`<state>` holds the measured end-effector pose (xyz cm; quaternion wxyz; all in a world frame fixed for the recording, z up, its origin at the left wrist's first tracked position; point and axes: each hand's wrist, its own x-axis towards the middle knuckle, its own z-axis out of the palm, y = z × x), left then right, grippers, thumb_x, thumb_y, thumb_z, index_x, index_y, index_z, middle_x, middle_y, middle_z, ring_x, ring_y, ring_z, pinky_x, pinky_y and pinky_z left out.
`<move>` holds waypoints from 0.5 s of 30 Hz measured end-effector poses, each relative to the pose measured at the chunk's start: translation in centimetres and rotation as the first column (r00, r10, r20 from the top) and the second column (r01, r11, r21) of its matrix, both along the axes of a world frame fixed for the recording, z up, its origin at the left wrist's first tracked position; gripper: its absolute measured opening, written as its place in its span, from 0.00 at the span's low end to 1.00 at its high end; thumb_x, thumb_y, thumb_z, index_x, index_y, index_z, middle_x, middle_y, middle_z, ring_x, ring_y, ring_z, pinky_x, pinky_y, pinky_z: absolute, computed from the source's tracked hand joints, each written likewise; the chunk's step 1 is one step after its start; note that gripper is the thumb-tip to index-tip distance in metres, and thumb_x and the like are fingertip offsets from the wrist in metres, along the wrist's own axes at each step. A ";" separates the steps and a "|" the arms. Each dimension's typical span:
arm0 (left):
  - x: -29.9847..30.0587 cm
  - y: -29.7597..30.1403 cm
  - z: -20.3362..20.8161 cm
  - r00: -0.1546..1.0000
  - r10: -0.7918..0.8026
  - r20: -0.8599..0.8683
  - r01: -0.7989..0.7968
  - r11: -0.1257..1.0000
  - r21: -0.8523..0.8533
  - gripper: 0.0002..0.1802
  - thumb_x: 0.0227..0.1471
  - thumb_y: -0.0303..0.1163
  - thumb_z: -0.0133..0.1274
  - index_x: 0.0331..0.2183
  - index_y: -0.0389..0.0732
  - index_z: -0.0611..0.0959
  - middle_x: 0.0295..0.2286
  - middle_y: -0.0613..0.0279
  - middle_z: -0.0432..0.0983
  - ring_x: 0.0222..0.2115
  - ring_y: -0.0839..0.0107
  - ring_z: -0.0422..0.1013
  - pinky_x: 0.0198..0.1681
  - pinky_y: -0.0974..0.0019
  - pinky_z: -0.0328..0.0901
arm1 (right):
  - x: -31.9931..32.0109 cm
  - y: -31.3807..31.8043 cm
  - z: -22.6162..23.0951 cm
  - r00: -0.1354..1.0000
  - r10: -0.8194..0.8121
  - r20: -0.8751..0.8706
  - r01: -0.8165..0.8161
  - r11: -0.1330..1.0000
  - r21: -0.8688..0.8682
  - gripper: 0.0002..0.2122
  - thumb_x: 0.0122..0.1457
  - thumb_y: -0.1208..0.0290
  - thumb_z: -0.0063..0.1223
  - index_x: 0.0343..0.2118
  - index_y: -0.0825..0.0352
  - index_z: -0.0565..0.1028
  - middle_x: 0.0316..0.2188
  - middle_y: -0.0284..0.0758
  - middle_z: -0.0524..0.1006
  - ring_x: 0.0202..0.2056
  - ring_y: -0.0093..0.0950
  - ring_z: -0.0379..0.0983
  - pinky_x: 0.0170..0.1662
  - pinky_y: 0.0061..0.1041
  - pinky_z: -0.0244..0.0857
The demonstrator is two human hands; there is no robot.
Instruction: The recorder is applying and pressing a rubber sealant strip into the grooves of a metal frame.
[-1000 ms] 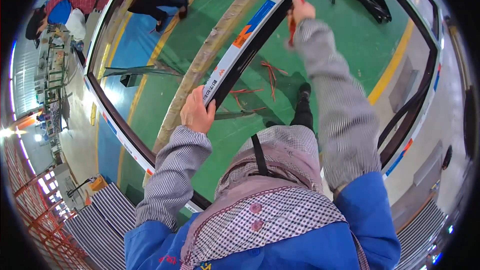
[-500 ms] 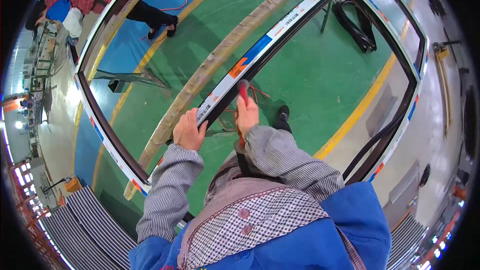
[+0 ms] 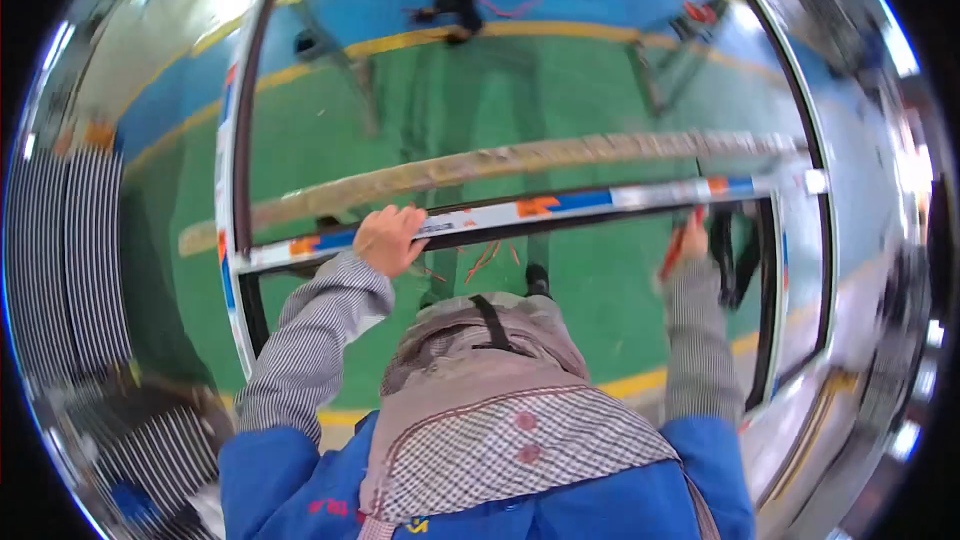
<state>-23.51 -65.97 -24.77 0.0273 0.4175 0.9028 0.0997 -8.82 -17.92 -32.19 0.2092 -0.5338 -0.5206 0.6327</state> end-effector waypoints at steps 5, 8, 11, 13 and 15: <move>1.4 0.5 -0.9 0.988 0.123 -0.098 -0.123 0.992 0.011 0.28 0.38 0.39 0.60 0.43 0.43 0.71 0.34 0.65 0.68 0.35 0.64 0.66 0.39 0.59 0.60 | 2.7 -7.5 11.4 0.670 0.719 0.184 -0.701 0.695 -0.161 0.12 0.62 0.61 0.42 0.26 0.63 0.64 0.15 0.29 0.66 0.12 0.19 0.60 0.14 0.19 0.55; 4.4 3.9 0.9 0.877 0.386 -0.286 -0.348 0.921 0.177 0.33 0.38 0.43 0.60 0.47 0.45 0.71 0.39 0.59 0.70 0.41 0.64 0.66 0.45 0.61 0.58 | -1.8 -9.7 13.7 0.378 0.926 -0.017 -0.920 0.377 0.110 0.09 0.63 0.65 0.41 0.34 0.66 0.70 0.25 0.27 0.69 0.27 0.15 0.61 0.33 0.15 0.56; 9.2 9.9 0.1 0.838 0.428 0.338 -0.541 0.569 0.619 0.35 0.46 0.42 0.56 0.53 0.41 0.64 0.43 0.55 0.67 0.41 0.59 0.66 0.45 0.61 0.59 | -7.0 -16.1 15.4 0.188 0.979 -0.078 -0.950 0.201 0.237 0.12 0.63 0.67 0.42 0.44 0.69 0.70 0.32 0.28 0.69 0.32 0.15 0.62 0.35 0.14 0.55; 10.6 13.5 0.1 0.615 -0.119 0.779 -0.768 0.134 0.626 0.32 0.53 0.43 0.50 0.55 0.39 0.62 0.40 0.57 0.68 0.37 0.65 0.68 0.40 0.64 0.63 | -9.0 -19.5 14.2 0.048 0.991 -0.124 -0.973 0.074 0.220 0.12 0.63 0.68 0.41 0.45 0.70 0.69 0.36 0.30 0.70 0.36 0.17 0.64 0.40 0.15 0.58; 11.2 15.7 1.5 0.681 -0.290 0.673 -0.723 -0.411 0.555 0.28 0.58 0.43 0.45 0.54 0.38 0.63 0.32 0.64 0.70 0.30 0.78 0.67 0.29 0.74 0.63 | -10.0 -24.1 14.0 -0.174 0.980 -0.097 -0.964 -0.150 0.218 0.12 0.63 0.70 0.40 0.45 0.71 0.68 0.40 0.34 0.70 0.40 0.20 0.66 0.44 0.18 0.60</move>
